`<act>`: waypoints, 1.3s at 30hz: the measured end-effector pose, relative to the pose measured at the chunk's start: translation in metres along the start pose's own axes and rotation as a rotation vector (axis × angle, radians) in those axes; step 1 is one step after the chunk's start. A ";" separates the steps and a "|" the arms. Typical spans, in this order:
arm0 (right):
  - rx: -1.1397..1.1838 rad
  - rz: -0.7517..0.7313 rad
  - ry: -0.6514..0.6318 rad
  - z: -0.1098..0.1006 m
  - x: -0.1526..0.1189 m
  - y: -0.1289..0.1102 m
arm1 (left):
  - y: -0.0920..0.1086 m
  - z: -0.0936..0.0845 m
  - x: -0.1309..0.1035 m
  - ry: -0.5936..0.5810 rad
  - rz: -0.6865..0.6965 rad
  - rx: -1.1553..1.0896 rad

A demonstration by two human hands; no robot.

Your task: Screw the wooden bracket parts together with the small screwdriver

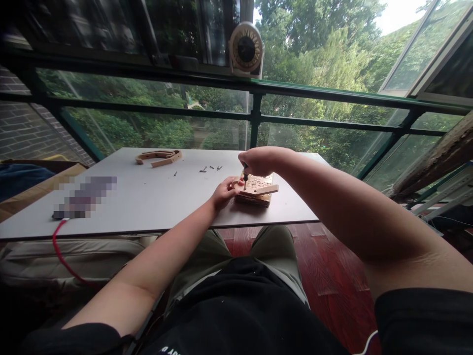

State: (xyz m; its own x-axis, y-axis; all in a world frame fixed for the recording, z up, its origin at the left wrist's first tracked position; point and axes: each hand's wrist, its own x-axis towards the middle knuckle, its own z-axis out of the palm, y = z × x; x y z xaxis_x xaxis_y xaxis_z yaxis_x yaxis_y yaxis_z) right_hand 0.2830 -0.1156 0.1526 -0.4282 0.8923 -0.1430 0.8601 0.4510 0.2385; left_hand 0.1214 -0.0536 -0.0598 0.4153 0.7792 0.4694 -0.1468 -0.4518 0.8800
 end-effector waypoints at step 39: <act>0.039 -0.077 0.099 0.011 -0.006 0.001 | 0.002 -0.002 -0.002 -0.066 0.109 0.279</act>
State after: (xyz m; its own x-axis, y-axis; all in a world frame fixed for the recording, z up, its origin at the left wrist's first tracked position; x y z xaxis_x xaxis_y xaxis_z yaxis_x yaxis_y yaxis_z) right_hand 0.2893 -0.1207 0.1433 -0.5169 0.8537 -0.0632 0.8330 0.5186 0.1929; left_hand 0.1180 -0.0555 -0.0586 0.4693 0.6936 0.5465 0.0546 -0.6405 0.7660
